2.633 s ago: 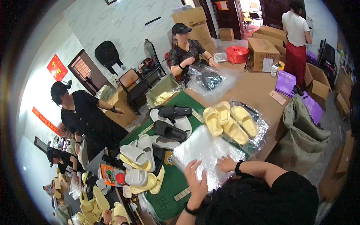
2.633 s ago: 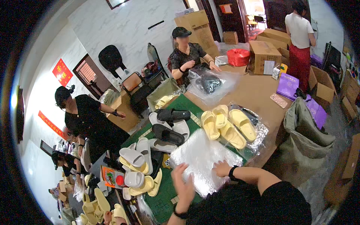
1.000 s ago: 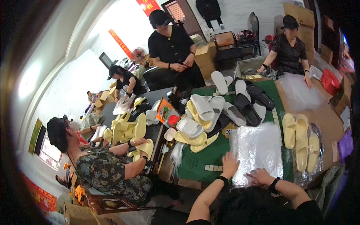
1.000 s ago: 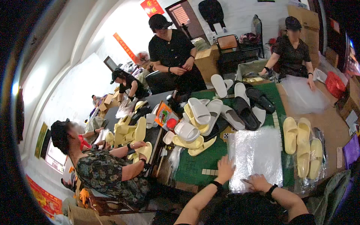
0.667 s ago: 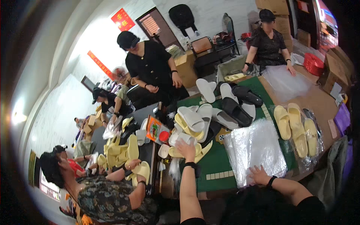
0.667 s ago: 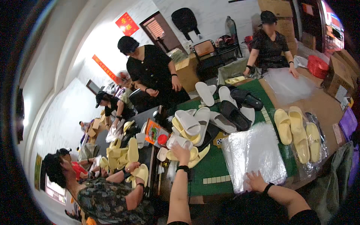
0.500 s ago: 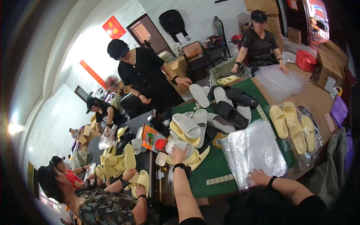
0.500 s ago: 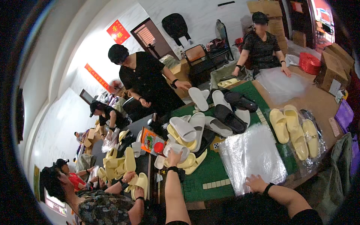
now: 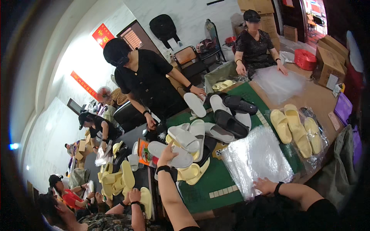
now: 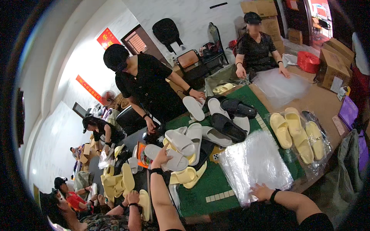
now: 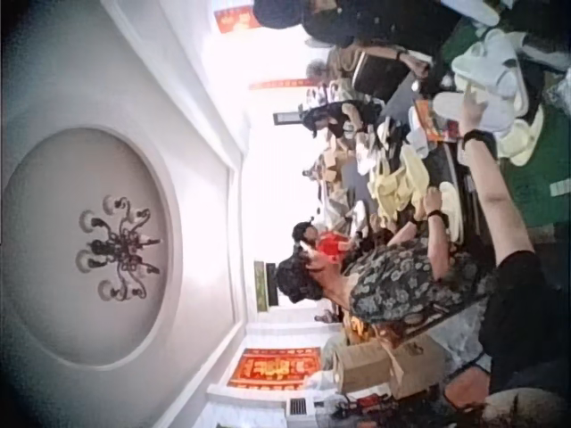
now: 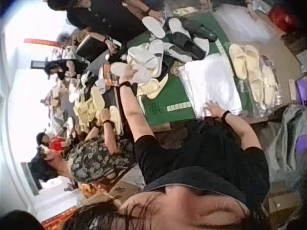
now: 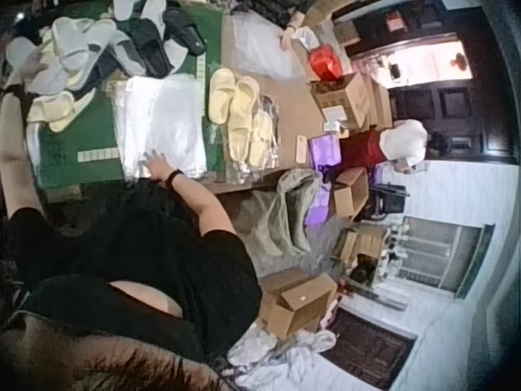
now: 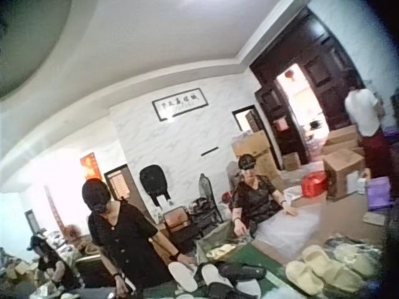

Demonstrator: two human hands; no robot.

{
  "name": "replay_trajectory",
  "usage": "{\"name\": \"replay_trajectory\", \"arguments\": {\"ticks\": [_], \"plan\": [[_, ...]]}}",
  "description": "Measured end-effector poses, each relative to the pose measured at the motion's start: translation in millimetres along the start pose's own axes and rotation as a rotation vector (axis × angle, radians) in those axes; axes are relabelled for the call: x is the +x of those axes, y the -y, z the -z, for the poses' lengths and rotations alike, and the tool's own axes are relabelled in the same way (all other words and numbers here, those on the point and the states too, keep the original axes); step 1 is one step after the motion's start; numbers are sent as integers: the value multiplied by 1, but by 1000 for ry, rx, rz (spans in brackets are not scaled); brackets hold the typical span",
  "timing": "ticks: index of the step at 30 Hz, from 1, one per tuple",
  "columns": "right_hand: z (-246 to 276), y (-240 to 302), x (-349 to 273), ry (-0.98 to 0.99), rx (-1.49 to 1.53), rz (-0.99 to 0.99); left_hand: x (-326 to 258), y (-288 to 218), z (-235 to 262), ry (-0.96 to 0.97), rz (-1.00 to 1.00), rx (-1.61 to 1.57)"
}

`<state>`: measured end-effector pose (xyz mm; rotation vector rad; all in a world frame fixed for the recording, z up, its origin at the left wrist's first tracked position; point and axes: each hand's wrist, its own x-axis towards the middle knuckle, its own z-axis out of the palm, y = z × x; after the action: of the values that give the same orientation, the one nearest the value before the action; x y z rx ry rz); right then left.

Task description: The recorder is packing slippers into plastic bags and placing them into a larger transport bag.

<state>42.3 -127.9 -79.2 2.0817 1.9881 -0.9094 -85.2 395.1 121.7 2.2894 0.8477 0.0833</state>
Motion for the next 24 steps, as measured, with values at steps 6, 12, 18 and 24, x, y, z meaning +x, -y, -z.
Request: {"name": "replay_trajectory", "arguments": {"ticks": [6,12,18,24], "plan": [[2,3,11,112,-4,-30,41,1,12,191,135,355],[-22,2,14,69,3,-74,57,-22,-8,371,290,248],[23,24,4,91,43,-56,38,5,-10,353,280,58],[18,32,2,-24,-40,-90,-19,-60,-24,220,126,-674]]}}
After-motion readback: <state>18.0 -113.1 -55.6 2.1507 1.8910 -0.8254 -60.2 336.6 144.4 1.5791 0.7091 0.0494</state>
